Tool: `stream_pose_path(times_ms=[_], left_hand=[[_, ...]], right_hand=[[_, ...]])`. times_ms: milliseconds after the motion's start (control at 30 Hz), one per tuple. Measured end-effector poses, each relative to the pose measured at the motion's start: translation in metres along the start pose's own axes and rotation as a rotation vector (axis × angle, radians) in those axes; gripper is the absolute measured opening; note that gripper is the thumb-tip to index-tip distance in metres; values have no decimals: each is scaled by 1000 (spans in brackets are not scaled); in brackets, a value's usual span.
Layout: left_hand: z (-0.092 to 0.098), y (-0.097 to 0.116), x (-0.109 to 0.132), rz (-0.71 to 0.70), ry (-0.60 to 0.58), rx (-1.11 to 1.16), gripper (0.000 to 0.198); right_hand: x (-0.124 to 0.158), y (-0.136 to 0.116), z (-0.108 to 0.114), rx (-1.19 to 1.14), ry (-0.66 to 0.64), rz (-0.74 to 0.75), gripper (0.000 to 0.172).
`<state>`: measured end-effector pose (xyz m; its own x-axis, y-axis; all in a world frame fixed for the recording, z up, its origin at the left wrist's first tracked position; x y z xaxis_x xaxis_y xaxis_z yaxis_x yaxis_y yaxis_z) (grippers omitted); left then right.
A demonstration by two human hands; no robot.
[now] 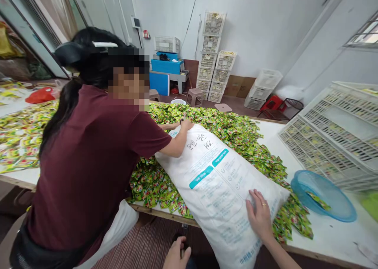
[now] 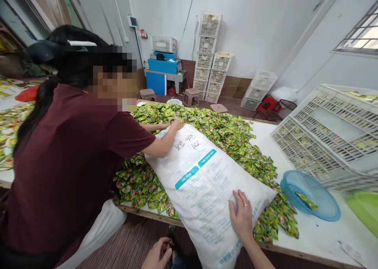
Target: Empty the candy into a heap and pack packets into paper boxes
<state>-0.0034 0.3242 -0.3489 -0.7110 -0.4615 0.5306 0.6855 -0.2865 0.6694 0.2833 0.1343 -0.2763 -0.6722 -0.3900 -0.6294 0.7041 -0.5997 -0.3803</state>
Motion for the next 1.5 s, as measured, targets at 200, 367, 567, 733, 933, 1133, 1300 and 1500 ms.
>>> stream_pose_path(times_ms=[200, 367, 567, 733, 933, 1133, 1300, 1500], left_hand=[[-4, -8, -16, 67, 79, 281, 77], [16, 20, -48, -18, 170, 569, 111], [39, 63, -76, -73, 167, 616, 115], [32, 68, -79, -57, 184, 529, 114], [31, 82, -69, -25, 179, 349, 97], [35, 81, -67, 20, 154, 259, 87], [30, 66, -72, -37, 124, 394, 95], [31, 56, -77, -158, 104, 599, 104]], right_hand=[[-1, 0, -2, -16, -21, 34, 44], [-2, 6, -6, -19, -13, 19, 44], [-1, 11, -8, -18, 6, 38, 43], [-2, 12, -5, -10, 0, 47, 44], [-4, 13, -1, -10, 1, 63, 45], [-2, 17, -3, 11, 5, 84, 46], [-2, 20, -2, 13, 18, 78, 45], [-3, 18, -1, 16, 9, 100, 46]])
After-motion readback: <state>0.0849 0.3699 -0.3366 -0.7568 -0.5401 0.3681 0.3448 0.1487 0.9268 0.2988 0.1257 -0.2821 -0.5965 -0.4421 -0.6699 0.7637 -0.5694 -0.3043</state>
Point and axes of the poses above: each hand's wrist, its own x-axis away from the middle knuckle, its own z-axis out of the back of the hand, y = z × x, the point moved 5 cm from there along -x, towards the middle knuckle, and after that the axes turned 1 degree about -z, right-handed, at the moved point
